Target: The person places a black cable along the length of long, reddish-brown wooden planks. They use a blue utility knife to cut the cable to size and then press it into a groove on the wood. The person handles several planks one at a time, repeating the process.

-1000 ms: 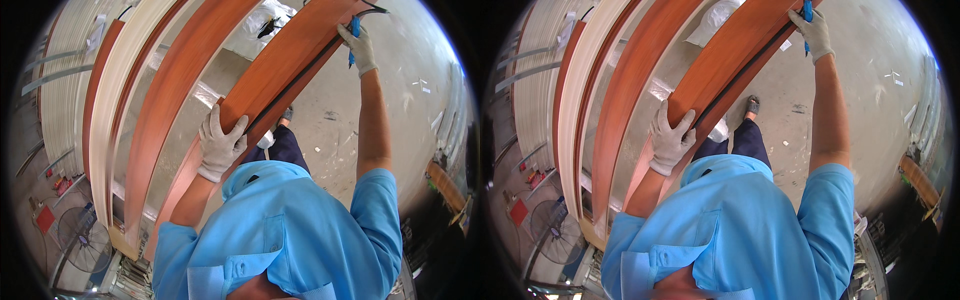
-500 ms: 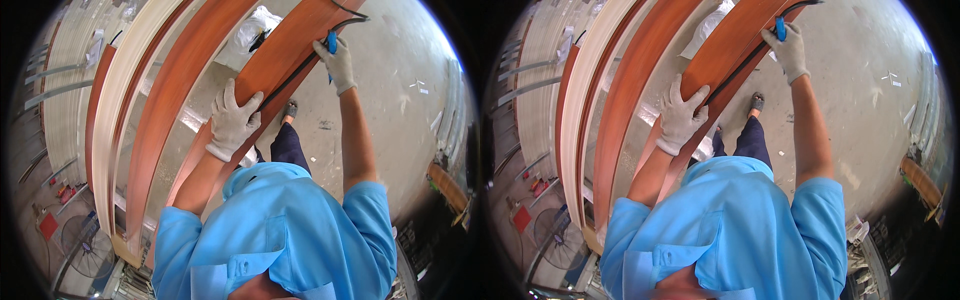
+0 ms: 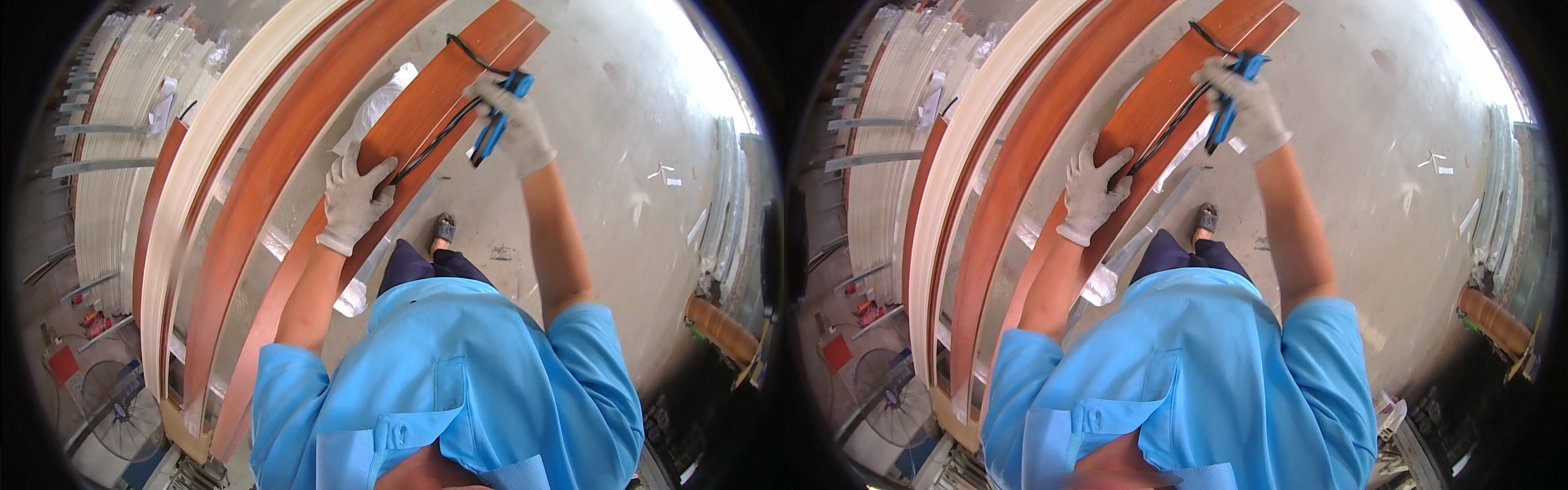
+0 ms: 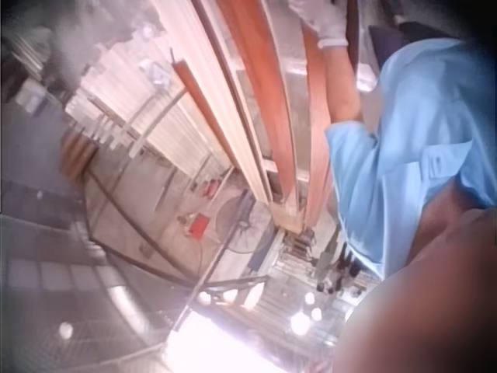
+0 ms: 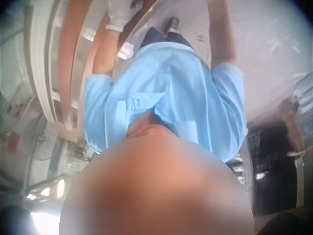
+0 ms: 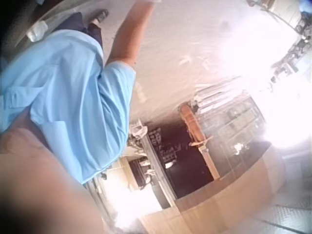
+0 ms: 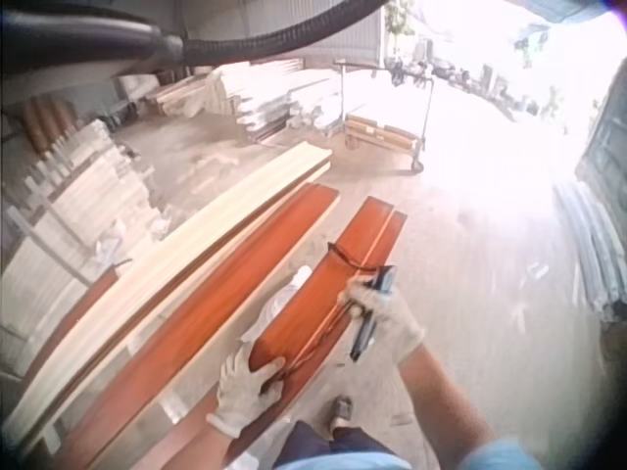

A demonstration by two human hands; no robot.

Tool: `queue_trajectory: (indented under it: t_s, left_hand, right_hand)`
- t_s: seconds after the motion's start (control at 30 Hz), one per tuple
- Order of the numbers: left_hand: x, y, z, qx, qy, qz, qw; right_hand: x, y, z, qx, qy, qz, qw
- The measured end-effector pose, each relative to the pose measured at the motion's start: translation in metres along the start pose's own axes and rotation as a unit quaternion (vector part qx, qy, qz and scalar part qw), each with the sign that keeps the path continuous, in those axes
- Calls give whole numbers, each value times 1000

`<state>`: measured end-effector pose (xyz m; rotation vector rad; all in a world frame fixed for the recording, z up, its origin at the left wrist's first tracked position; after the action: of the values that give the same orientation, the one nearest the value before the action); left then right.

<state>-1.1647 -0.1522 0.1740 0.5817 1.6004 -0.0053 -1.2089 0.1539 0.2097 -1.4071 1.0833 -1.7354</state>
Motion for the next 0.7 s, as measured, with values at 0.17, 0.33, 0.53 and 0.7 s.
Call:
queue_trajectory:
  t_s: [0.17, 0.33, 0.53, 0.7]
  left_hand:
    - [4, -1, -1, -1, 0, 8, 1000]
    - [3, -1, -1, 4, 12, 16, 1000]
    - [2, 1, 1, -3, 11, -5, 1000]
    - [0, 5, 1, -8, 15, -29, 999]
  right_hand:
    - [-49, -115, -92, -26, -67, -135, 988]
    - [-47, -173, -136, -53, -185, -128, 973]
    - [-74, -87, -143, -22, 25, 366, 930]
    - [-100, -91, -192, -14, 1, 514, 858]
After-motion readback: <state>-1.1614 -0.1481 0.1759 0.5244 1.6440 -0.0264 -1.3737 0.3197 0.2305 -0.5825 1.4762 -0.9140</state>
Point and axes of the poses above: each hand's wrist, its own z-axis away from the middle knuckle, its own x-axis out of the palm, y = z × x, the point moved 1 cm from there along -z, towards the middle knuckle, and after that the axes turned 8 degrees about -x, right-handed, at the moved point
